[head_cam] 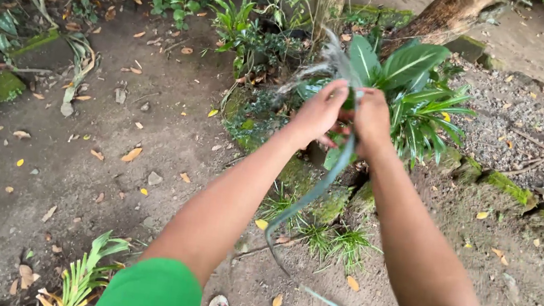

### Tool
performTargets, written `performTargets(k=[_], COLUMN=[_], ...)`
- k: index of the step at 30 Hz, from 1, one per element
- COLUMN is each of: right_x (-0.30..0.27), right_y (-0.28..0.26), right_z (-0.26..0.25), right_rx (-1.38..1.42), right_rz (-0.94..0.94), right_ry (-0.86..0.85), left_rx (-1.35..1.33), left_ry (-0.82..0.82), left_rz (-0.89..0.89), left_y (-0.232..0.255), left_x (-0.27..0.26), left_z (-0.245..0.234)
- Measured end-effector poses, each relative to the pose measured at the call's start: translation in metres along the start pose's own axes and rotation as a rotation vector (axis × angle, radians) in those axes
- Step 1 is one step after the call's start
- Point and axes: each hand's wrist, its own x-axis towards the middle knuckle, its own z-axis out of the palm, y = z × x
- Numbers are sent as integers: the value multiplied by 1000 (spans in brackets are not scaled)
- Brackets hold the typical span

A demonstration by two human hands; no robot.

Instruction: Watering various plants and trees in a garden using a hose

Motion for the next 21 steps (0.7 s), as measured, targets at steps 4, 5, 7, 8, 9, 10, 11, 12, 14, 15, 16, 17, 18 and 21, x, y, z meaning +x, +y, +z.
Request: performTargets(k=[4, 5, 7, 8, 9, 10, 11, 12, 14, 15, 16, 17, 18, 21], right_x=[13, 26, 48, 52, 57, 61, 59, 57, 54, 55, 56, 56, 56, 47], right_y=[27, 37, 60, 64, 68, 72, 67, 63, 58, 56, 54, 56, 57, 82], right_z=[0, -3, -8, -7, -5, -4, -4, -4, -2, 0, 0, -1, -2, -11], right_rx=[184, 192, 323, 329, 331, 331, 335, 364, 396, 374, 351, 353, 290, 106], right_rz=[75, 76, 183, 190, 208, 226, 233, 213, 204, 181, 157, 166, 100, -53], right_ry=[45, 58, -9, -2, -7, -14, -10, -16, -20, -7, 6, 8, 27, 9], left_rx=[323, 331, 6, 12, -22, -58, -55, 13, 84, 171, 256, 258, 270, 252], left_ry=[-63, -75, -75, -83, -103, -120, -125, -104, -89, -60, -32, -37, 36, 122], left_rz=[-55, -50, -67, -72, -76, -81, -87, -37, 5, 27, 51, 44, 115, 158], left_y=[46, 40, 25, 21, 18, 14, 15, 15, 17, 20, 22, 5, -11, -12], left_x=[-26, -22, -17, -14, -10, -7, -6, -6, -8, -10, -11, 4, 19, 22], left_z=[11, 12, 13, 14, 15, 15, 16, 15, 17, 18, 20, 20, 21, 17])
